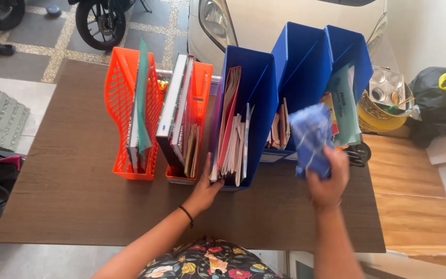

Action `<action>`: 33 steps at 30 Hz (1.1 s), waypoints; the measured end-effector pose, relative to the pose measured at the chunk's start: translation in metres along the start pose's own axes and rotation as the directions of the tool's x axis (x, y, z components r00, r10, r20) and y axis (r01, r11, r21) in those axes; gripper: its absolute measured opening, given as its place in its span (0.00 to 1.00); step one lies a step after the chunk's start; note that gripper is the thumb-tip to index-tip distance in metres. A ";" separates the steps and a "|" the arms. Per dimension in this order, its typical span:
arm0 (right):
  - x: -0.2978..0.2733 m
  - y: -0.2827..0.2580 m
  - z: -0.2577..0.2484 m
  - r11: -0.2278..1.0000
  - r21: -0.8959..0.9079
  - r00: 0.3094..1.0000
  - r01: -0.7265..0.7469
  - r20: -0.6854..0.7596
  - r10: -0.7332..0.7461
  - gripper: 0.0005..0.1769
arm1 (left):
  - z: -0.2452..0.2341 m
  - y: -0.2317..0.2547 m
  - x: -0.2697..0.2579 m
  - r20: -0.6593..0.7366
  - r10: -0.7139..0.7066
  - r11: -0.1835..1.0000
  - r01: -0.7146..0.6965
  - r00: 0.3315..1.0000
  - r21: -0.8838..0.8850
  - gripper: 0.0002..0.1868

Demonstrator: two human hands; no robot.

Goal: Wiping a table surface with a cloth and organizing file folders and books.

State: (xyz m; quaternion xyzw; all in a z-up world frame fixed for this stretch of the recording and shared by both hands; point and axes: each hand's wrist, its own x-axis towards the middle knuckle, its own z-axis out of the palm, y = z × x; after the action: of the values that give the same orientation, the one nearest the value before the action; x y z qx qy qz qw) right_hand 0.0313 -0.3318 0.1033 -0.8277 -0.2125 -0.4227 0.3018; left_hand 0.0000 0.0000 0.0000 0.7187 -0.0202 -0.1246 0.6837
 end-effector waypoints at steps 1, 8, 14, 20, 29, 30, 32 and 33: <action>0.043 -0.014 0.010 1.000 0.004 1.000 0.007 -0.007 -0.007 0.32 | 0.000 -0.003 0.000 -0.005 0.009 1.000 -0.009 1.000 0.003 0.51; 0.205 -0.047 0.130 0.791 -0.337 0.808 0.510 0.503 -0.307 0.13 | 0.002 -0.007 -0.004 -0.016 0.059 0.998 -0.059 0.998 0.011 0.50; 0.234 -0.002 0.192 0.665 -0.558 0.868 0.497 0.338 -0.365 0.12 | -0.001 0.005 -0.006 0.035 0.038 0.999 -0.036 0.999 -0.041 0.49; 0.195 -0.016 0.137 0.999 0.017 0.997 -0.048 0.060 0.047 0.19 | -0.003 0.014 -0.010 0.053 -0.007 1.000 0.008 0.999 -0.018 0.50; -0.066 -0.041 0.160 0.429 0.339 0.535 -0.837 0.346 0.770 0.23 | 0.002 -0.084 0.015 -0.061 0.065 0.997 -0.068 0.996 -0.048 0.41; -0.127 -0.022 0.167 0.336 0.224 0.402 -0.915 0.430 0.809 0.22 | 0.001 -0.128 0.025 -0.094 0.055 0.996 -0.061 0.994 -0.064 0.35; -0.145 -0.026 0.161 0.274 0.133 0.304 -0.952 0.475 0.826 0.23 | -0.006 -0.127 0.022 -0.111 0.027 0.998 -0.033 0.993 -0.047 0.30; -0.157 -0.027 0.156 0.210 0.031 0.195 -0.977 0.515 0.835 0.25 | -0.006 -0.129 0.018 -0.131 -0.007 0.999 0.002 0.991 -0.036 0.25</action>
State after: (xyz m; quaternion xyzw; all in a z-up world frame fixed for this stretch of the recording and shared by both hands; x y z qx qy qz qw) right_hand 0.0172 -0.2218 -0.0898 -0.7801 0.2032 0.0662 0.5880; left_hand 0.0007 0.0104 -0.1299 0.7130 0.0288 -0.0791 0.6961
